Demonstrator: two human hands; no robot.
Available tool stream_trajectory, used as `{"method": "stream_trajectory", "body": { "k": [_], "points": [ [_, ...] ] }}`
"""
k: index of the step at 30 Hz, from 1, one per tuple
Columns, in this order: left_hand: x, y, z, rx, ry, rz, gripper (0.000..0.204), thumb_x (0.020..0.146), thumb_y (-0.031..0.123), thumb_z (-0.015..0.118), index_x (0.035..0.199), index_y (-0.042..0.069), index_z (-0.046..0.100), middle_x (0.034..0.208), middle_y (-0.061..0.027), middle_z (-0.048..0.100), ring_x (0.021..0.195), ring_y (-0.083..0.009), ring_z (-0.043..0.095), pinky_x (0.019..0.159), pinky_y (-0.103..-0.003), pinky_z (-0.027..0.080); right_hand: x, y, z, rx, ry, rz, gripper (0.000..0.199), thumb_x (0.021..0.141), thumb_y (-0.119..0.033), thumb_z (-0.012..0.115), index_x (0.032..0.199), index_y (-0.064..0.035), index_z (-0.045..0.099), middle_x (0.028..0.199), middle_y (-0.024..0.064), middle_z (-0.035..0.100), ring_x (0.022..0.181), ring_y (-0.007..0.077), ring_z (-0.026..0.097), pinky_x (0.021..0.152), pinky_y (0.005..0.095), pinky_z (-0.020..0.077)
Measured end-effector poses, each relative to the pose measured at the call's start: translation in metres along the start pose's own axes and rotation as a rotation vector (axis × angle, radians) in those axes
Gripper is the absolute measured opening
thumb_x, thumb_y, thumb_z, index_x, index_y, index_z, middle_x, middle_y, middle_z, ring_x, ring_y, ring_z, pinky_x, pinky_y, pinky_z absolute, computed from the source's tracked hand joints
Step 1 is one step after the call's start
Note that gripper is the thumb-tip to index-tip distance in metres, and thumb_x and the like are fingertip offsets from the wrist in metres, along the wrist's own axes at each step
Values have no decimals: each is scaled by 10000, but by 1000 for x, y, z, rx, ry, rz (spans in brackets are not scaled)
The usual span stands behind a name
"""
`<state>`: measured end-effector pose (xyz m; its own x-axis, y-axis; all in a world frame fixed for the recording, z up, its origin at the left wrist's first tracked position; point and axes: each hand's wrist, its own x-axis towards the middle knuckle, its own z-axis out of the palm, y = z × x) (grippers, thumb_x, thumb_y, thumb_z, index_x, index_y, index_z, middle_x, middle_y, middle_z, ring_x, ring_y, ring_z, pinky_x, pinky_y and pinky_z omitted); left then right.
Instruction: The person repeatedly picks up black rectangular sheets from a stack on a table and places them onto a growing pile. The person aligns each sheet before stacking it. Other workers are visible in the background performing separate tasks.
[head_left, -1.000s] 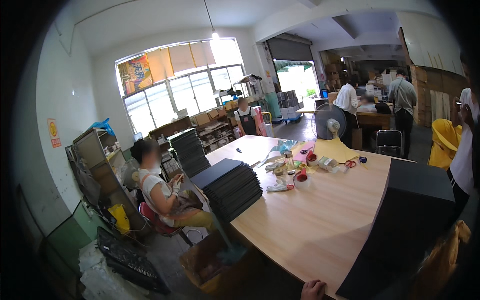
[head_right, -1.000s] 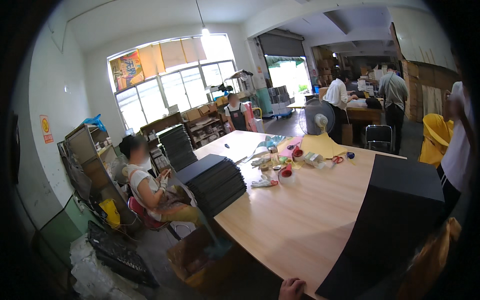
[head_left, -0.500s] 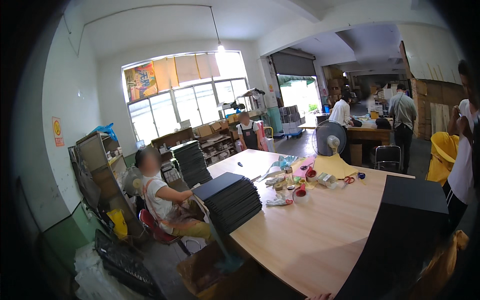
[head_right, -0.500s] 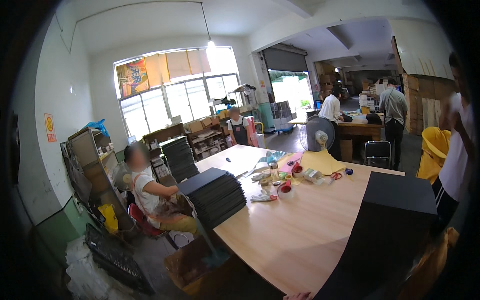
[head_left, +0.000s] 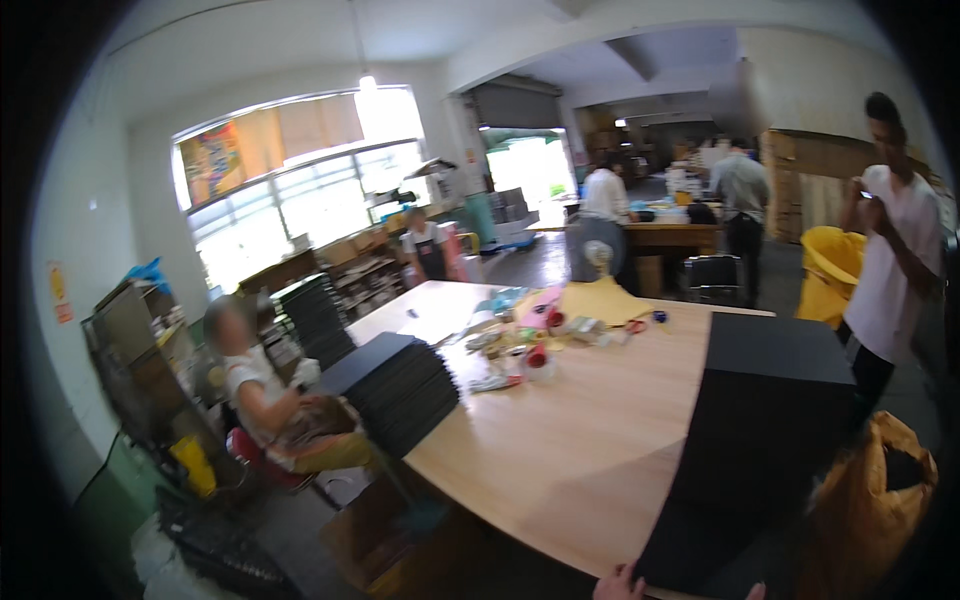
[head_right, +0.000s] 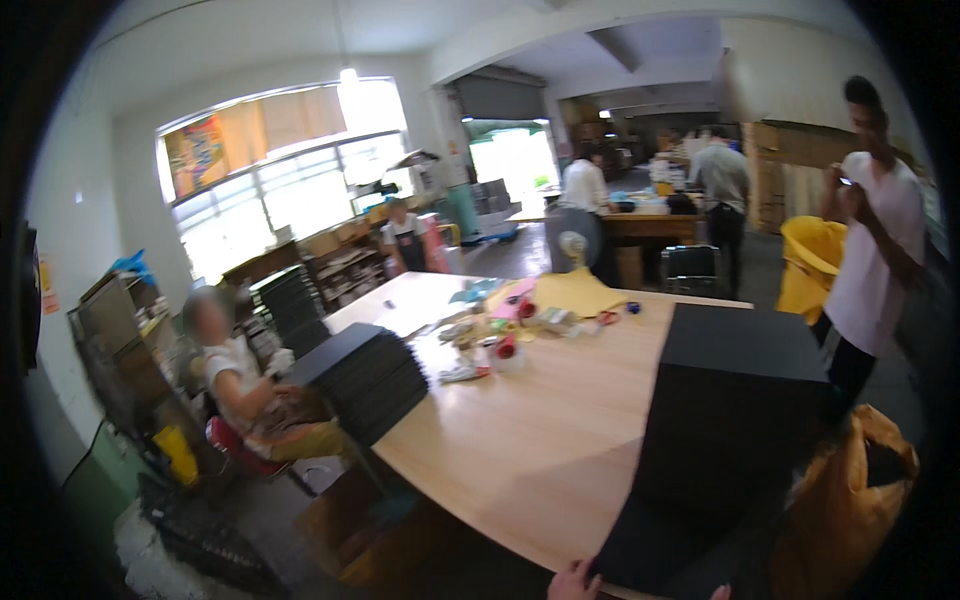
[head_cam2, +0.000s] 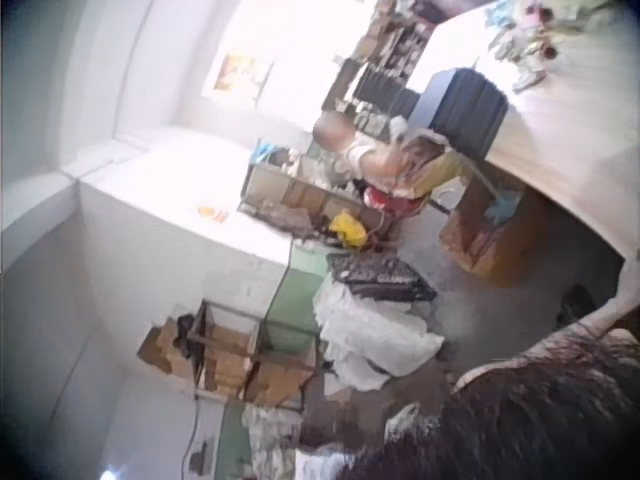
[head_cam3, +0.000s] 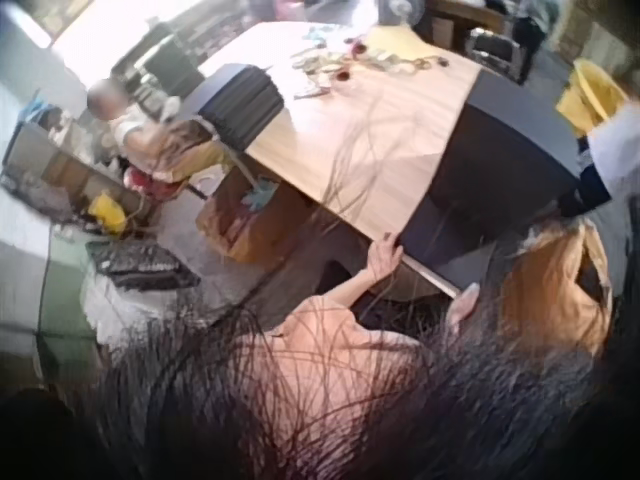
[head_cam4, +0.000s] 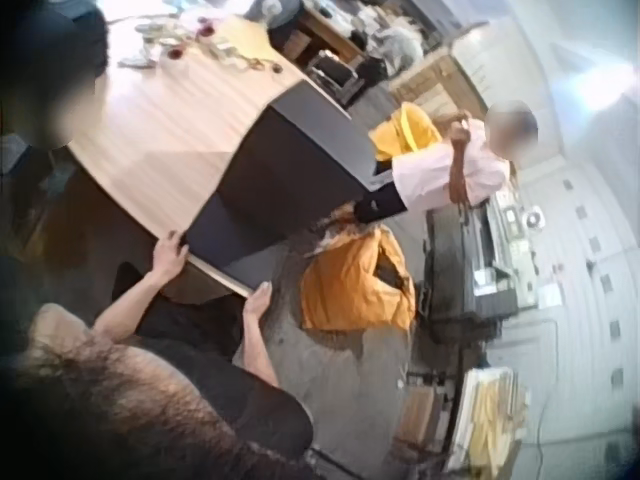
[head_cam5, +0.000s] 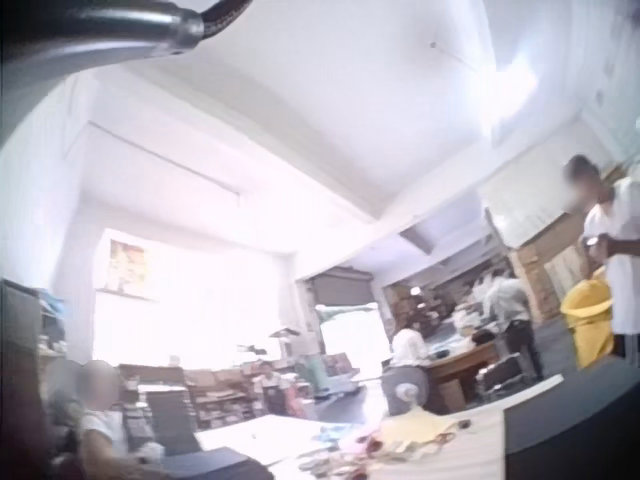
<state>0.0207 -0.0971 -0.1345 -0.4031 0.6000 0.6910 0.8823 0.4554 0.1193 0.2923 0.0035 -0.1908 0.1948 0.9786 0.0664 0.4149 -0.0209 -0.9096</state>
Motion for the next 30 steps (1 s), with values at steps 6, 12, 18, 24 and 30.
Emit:
{"method": "stream_trajectory", "body": {
  "k": [6, 12, 18, 24, 30],
  "points": [
    [-2, -14, 7, -531, -450, -394, 458, 951, 299, 657, 1333, 48, 646, 1153, -282, 685, 995, -503, 665, 876, -572, 548, -9, -36, -2, 20, -73, 1, 576, 1141, -430, 484, 1424, 53, 620, 1385, 260, 682, 1326, 399, 623, 1133, 428, 473],
    [-9, -7, 6, -550, -505, -329, 536, 942, 307, 690, 1408, 52, 617, 1299, -300, 652, 1166, -503, 621, 988, -569, 523, -1, 14, -11, -3, -65, 20, 568, 1130, -389, 468, 1437, 78, 573, 1340, 305, 679, 1289, 436, 639, 1075, 463, 501],
    [11, -18, 8, -529, -532, -297, 536, 888, 328, 753, 1344, 63, 659, 1245, -221, 649, 1084, -442, 676, 911, -544, 558, 4, -17, -14, 65, -169, 8, 629, 1137, -445, 431, 1511, 53, 517, 1433, 314, 625, 1382, 436, 576, 1156, 439, 439],
    [21, -31, -4, -576, -634, -215, 765, 847, 440, 859, 1418, 19, 572, 1192, -187, 642, 1006, -405, 694, 835, -486, 583, 0, -32, -29, 102, -208, 74, 728, 1102, -491, 517, 1586, 45, 417, 1504, 280, 584, 1426, 395, 548, 1176, 411, 422],
    [51, -23, -35, -514, -771, -76, 668, 878, 392, 803, 1393, 25, 586, 1278, -263, 640, 1129, -501, 640, 954, -560, 548, -1, -55, -77, -290, -350, -211, 595, 988, -488, 718, 1321, 3, 676, 1150, 252, 757, 1087, 396, 736, 950, 460, 577]
  ]
}}
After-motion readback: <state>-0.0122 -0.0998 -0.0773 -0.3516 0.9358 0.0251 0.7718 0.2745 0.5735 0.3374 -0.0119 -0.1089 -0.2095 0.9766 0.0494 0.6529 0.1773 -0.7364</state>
